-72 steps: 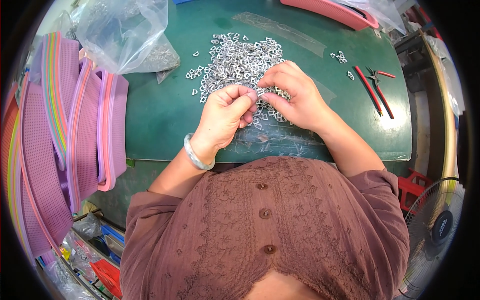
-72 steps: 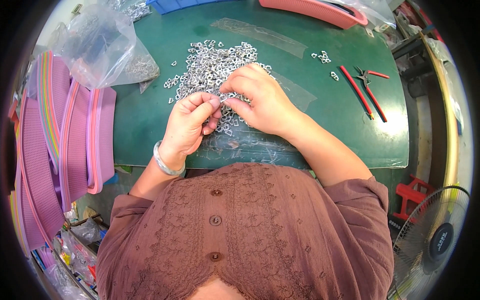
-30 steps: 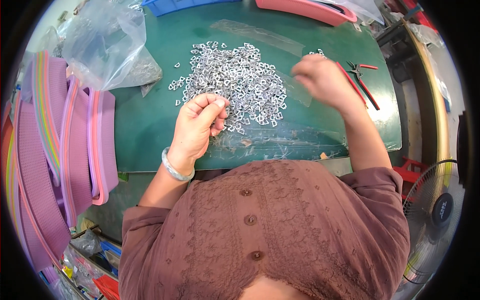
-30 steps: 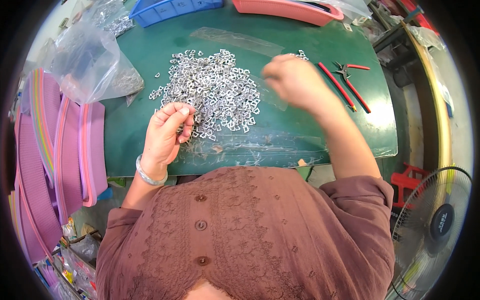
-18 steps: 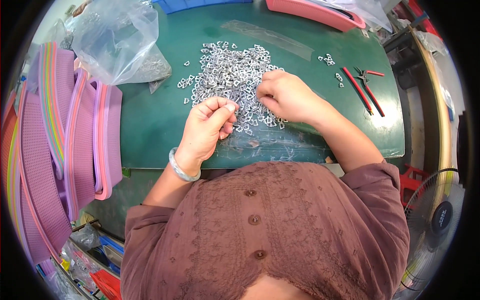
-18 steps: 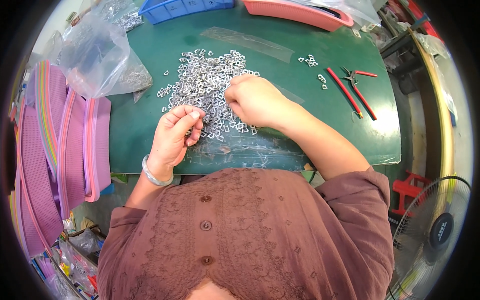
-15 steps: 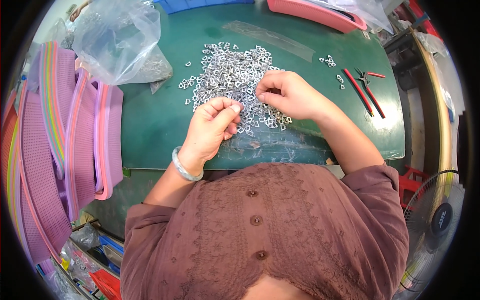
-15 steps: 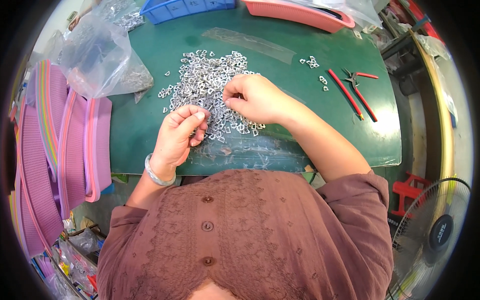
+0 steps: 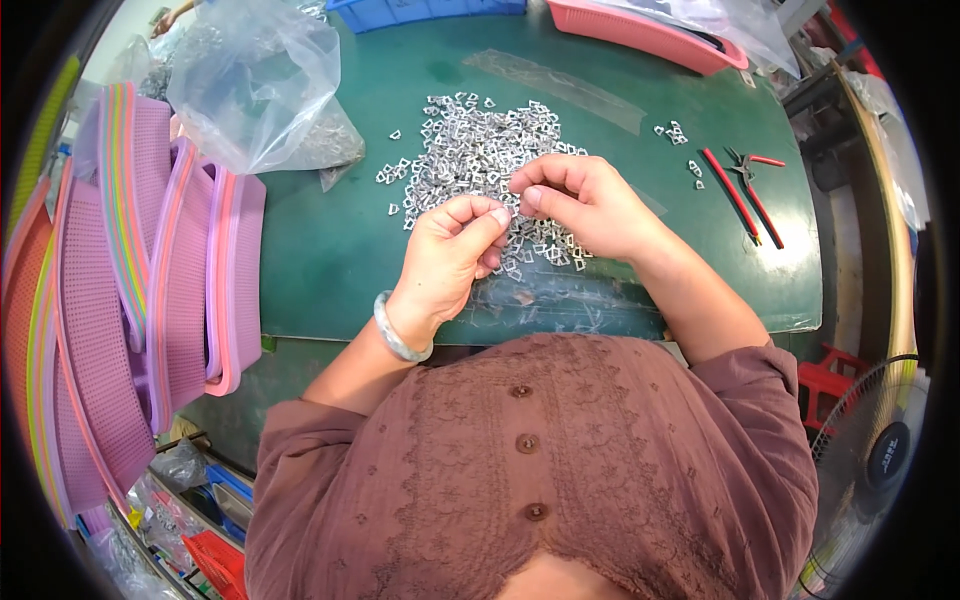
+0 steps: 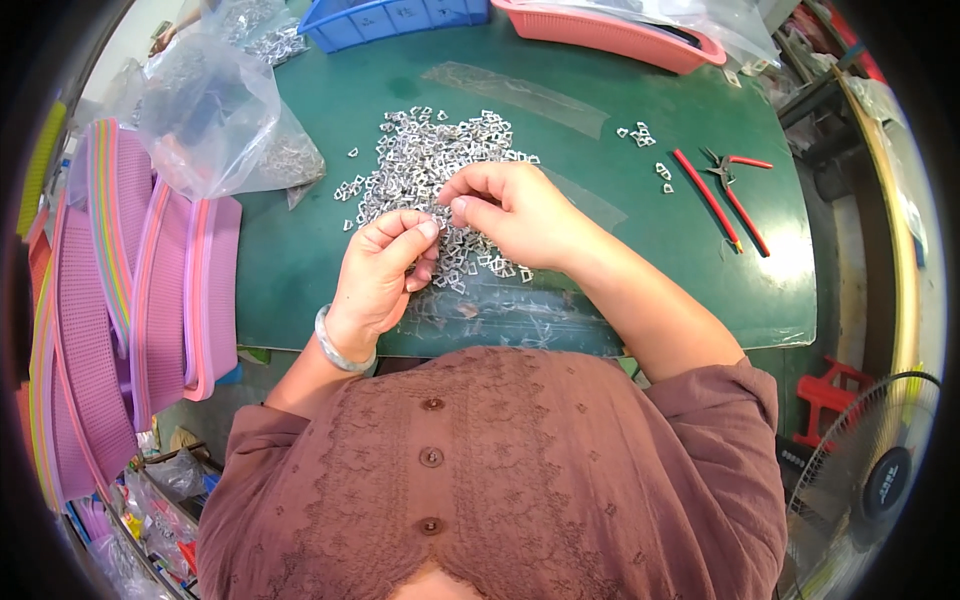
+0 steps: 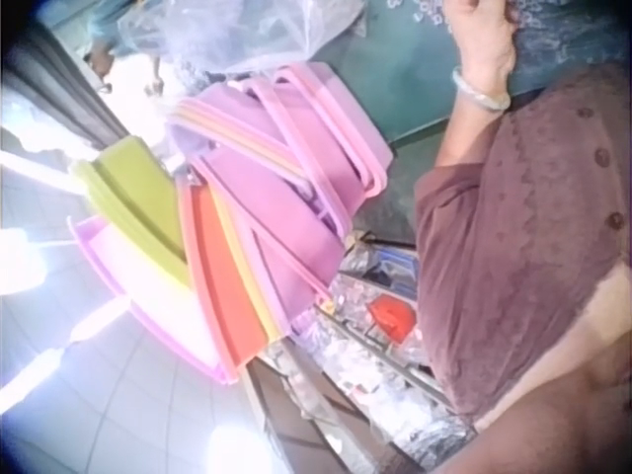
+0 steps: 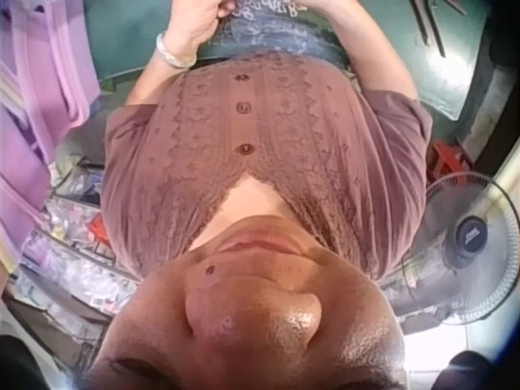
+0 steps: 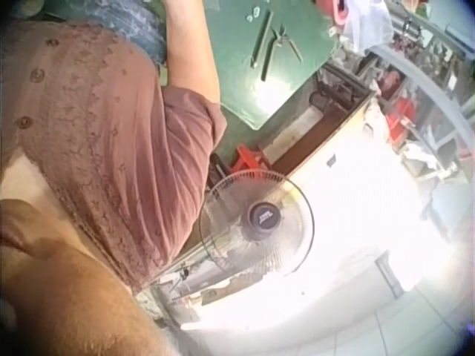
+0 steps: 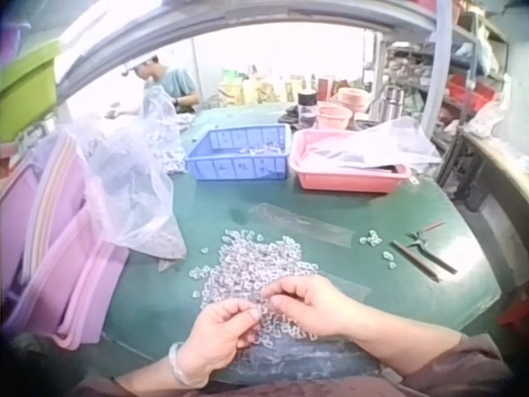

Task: The person joins small metal zipper sliders with corresponding metal zipper pulls by hand, working over a large pile of components on a green workbench.

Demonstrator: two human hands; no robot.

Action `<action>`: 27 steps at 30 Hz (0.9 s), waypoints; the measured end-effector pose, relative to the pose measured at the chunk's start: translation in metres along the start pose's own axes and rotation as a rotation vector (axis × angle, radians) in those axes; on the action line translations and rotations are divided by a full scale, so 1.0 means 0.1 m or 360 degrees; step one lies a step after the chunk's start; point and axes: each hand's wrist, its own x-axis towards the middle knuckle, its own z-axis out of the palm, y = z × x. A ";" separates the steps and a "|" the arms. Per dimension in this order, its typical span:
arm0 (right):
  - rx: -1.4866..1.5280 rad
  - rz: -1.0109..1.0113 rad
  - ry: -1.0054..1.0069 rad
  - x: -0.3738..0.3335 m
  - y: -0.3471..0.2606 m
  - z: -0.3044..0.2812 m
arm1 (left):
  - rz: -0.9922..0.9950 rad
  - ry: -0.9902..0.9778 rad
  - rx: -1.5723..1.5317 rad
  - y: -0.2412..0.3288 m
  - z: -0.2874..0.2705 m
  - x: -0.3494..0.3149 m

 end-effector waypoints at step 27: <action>0.0018 0.0027 -0.0021 -0.06 0.11 0.01 | -0.0097 0.0106 -0.0075 -0.04 -0.01 0.01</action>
